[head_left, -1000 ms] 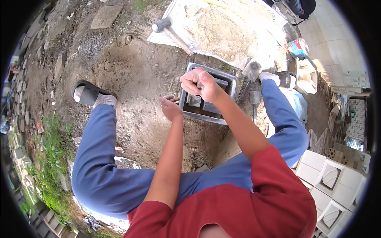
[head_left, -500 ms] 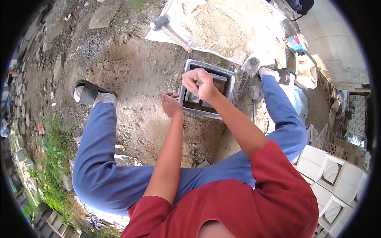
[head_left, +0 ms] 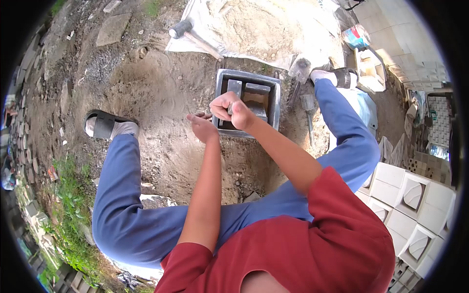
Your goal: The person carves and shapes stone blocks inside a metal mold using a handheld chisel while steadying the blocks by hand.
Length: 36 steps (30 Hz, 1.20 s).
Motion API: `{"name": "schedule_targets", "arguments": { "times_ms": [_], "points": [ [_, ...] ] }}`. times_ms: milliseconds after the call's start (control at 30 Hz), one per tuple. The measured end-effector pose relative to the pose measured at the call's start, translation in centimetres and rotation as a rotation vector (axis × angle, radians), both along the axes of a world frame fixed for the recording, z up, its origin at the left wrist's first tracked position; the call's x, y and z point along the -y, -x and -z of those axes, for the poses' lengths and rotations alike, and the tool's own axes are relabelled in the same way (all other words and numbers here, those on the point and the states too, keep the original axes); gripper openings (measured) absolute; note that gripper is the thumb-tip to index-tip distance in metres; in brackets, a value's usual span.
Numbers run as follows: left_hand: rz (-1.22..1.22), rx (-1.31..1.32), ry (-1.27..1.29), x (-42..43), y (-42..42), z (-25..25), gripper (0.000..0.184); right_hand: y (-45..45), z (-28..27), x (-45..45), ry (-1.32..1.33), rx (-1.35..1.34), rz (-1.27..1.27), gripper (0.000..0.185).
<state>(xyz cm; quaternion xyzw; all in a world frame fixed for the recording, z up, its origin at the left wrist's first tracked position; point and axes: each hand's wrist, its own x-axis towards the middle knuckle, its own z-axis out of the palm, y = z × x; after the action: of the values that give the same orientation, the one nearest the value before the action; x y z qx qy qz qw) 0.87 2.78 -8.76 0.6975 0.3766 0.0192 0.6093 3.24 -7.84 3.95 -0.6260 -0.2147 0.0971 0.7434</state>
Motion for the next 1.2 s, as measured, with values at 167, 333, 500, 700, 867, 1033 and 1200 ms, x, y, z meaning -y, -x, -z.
{"name": "schedule_targets", "arguments": {
  "times_ms": [167, 333, 500, 700, 867, 1033, 1200],
  "points": [
    [0.023, 0.009, 0.001, 0.1, -0.5, 0.0, 0.079, -1.5, -4.8, -0.6, 0.041, -0.033, -0.021, 0.084],
    [0.005, -0.019, 0.082, -0.2, -0.2, 0.0, 0.077, -2.2, 0.1, 0.5, 0.011, -0.069, -0.102, 0.08],
    [-0.005, -0.025, 0.109, -0.3, -0.5, 1.0, 0.077, -1.3, -4.9, 0.4, -0.07, -0.045, -0.083, 0.083],
    [0.057, -0.02, 0.03, -0.3, 0.1, 0.4, 0.079, -2.2, -2.9, 0.1, -0.005, -0.197, -0.013, 0.086],
    [0.011, 0.004, 0.067, -0.4, 0.2, 1.4, 0.079, -1.2, 1.8, 0.5, -0.02, 0.025, -0.025, 0.087],
    [-0.038, -0.009, 0.107, 0.0, -0.5, 1.7, 0.077, -2.2, -4.6, 0.7, -0.077, -0.065, 0.012, 0.079],
    [-0.019, 0.002, 0.047, 0.1, -0.8, 0.9, 0.076, -2.3, 0.4, 0.9, -0.089, -0.068, -0.032, 0.083]
  ]
}}
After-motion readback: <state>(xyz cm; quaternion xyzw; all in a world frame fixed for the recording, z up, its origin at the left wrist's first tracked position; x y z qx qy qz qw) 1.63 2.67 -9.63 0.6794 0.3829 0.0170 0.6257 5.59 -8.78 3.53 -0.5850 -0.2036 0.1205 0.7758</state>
